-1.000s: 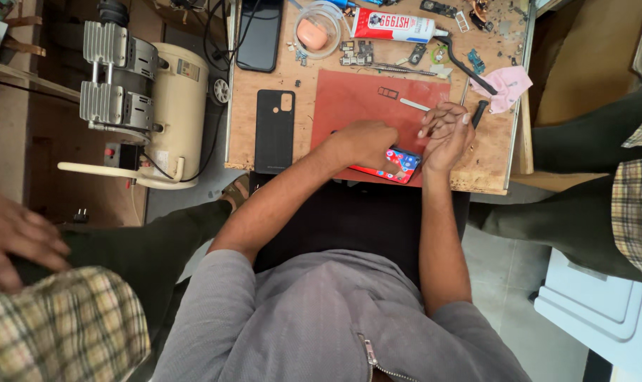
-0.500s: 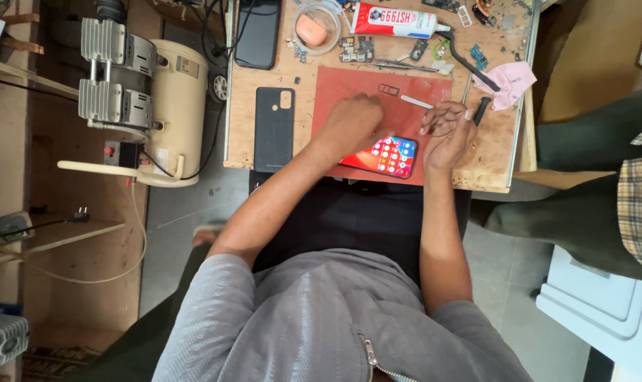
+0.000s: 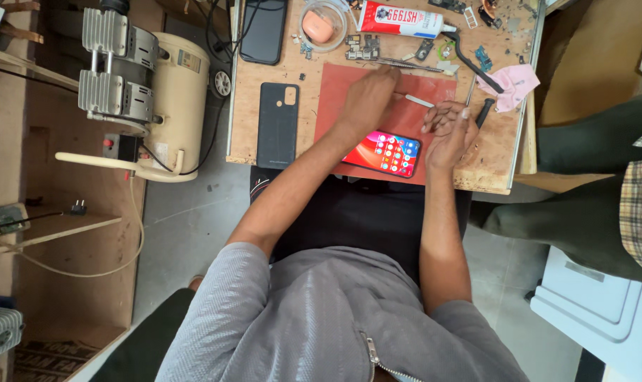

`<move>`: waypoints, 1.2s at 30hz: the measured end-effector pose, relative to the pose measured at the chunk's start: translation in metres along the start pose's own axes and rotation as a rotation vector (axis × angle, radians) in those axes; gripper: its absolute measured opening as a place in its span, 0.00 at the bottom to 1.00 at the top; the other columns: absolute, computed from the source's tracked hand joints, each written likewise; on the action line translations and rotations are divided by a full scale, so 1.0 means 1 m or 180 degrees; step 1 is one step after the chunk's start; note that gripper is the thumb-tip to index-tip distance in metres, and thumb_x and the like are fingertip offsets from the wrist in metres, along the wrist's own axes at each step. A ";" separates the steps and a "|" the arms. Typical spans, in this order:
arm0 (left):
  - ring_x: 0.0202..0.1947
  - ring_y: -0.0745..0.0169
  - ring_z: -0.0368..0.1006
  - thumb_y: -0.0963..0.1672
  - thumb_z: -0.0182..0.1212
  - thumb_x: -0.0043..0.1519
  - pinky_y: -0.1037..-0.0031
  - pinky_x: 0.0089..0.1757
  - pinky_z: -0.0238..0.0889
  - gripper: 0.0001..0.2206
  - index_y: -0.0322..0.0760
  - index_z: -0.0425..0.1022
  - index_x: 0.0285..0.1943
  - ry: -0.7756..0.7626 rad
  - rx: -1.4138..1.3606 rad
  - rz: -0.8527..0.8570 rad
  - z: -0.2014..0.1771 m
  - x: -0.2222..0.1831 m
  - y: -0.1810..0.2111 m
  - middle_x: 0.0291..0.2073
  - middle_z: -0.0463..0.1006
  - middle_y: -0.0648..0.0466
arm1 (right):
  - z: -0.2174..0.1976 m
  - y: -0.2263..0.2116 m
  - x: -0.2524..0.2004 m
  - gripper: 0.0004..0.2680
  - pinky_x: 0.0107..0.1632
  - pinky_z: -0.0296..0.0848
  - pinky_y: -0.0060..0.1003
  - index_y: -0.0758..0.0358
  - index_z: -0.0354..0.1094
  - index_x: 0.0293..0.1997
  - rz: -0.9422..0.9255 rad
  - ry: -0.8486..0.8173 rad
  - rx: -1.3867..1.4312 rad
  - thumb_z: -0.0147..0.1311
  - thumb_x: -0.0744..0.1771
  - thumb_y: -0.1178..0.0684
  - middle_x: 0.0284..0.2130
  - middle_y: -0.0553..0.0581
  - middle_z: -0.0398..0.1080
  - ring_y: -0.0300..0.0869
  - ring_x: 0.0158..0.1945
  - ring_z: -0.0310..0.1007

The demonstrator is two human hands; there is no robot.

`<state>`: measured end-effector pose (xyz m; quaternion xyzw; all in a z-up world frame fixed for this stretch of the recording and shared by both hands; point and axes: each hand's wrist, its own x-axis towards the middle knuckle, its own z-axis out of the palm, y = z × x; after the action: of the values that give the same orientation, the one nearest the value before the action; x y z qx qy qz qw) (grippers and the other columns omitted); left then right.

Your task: The person reassembles a smartphone by placing the back cover onto the device and pressing the edges to secure it. They then use a metal tool to pry open the SIM tray slot, remove the tray, and later insert it back into the phone.

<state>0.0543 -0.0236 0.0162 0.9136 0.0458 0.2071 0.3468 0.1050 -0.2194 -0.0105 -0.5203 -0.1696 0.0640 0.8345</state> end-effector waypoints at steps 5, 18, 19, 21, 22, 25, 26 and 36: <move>0.34 0.52 0.78 0.35 0.68 0.53 0.64 0.38 0.70 0.08 0.31 0.76 0.38 0.0062 -0.1483 -0.0213 0.010 -0.006 0.011 0.32 0.80 0.47 | 0.009 0.003 0.000 0.10 0.46 0.71 0.30 0.74 0.70 0.57 -0.0594 -0.0597 -0.1129 0.61 0.71 0.59 0.49 0.60 0.69 0.39 0.45 0.71; 0.43 0.46 0.76 0.49 0.76 0.53 0.60 0.41 0.70 0.20 0.34 0.77 0.48 0.0321 0.0612 -0.0707 -0.125 -0.074 -0.021 0.42 0.80 0.47 | 0.002 0.008 -0.001 0.07 0.38 0.75 0.28 0.73 0.70 0.48 -0.0030 -0.0055 -0.0761 0.62 0.67 0.69 0.37 0.58 0.74 0.36 0.36 0.74; 0.45 0.45 0.76 0.50 0.77 0.54 0.59 0.43 0.71 0.21 0.35 0.77 0.48 0.0413 0.0941 -0.0898 -0.138 -0.081 -0.023 0.43 0.79 0.47 | 0.003 0.008 -0.002 0.06 0.39 0.75 0.28 0.73 0.70 0.47 -0.0098 -0.0119 -0.0845 0.61 0.68 0.70 0.39 0.58 0.73 0.36 0.38 0.74; 0.45 0.41 0.74 0.52 0.78 0.51 0.58 0.40 0.70 0.26 0.31 0.73 0.47 0.0210 0.1434 -0.1419 -0.156 -0.095 -0.023 0.42 0.76 0.44 | 0.004 0.007 0.001 0.05 0.40 0.76 0.29 0.74 0.71 0.45 -0.0254 -0.0253 -0.1015 0.61 0.68 0.71 0.41 0.57 0.72 0.37 0.40 0.74; 0.45 0.39 0.74 0.54 0.79 0.49 0.57 0.38 0.70 0.29 0.29 0.72 0.46 0.0098 0.1673 -0.1694 -0.161 -0.101 -0.021 0.42 0.75 0.43 | 0.004 0.006 0.001 0.05 0.40 0.76 0.29 0.75 0.71 0.45 -0.0281 -0.0291 -0.1066 0.60 0.68 0.72 0.42 0.58 0.72 0.37 0.40 0.74; 0.44 0.38 0.73 0.56 0.81 0.44 0.57 0.37 0.70 0.37 0.28 0.68 0.50 0.0257 0.1578 -0.1718 -0.164 -0.112 -0.016 0.43 0.73 0.42 | 0.006 0.008 -0.001 0.05 0.41 0.76 0.29 0.75 0.72 0.45 -0.0304 -0.0380 -0.1200 0.60 0.68 0.73 0.43 0.58 0.72 0.36 0.39 0.73; 0.44 0.39 0.74 0.56 0.81 0.44 0.57 0.38 0.70 0.37 0.29 0.68 0.51 0.0285 0.1571 -0.1762 -0.164 -0.113 -0.016 0.43 0.73 0.43 | 0.007 0.008 0.000 0.05 0.40 0.75 0.29 0.75 0.72 0.45 -0.0288 -0.0389 -0.1230 0.60 0.67 0.73 0.43 0.58 0.72 0.36 0.40 0.73; 0.46 0.39 0.73 0.51 0.80 0.48 0.57 0.40 0.69 0.32 0.30 0.69 0.54 0.0325 0.1468 -0.1571 -0.167 -0.099 -0.028 0.45 0.73 0.42 | 0.013 0.005 -0.005 0.05 0.43 0.74 0.27 0.74 0.72 0.43 0.0037 -0.0642 -0.1539 0.60 0.67 0.72 0.40 0.56 0.73 0.34 0.39 0.73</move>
<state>-0.1022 0.0779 0.0758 0.9178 0.3285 0.1467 0.1680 0.0964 -0.2073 -0.0104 -0.6966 -0.2593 0.0780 0.6644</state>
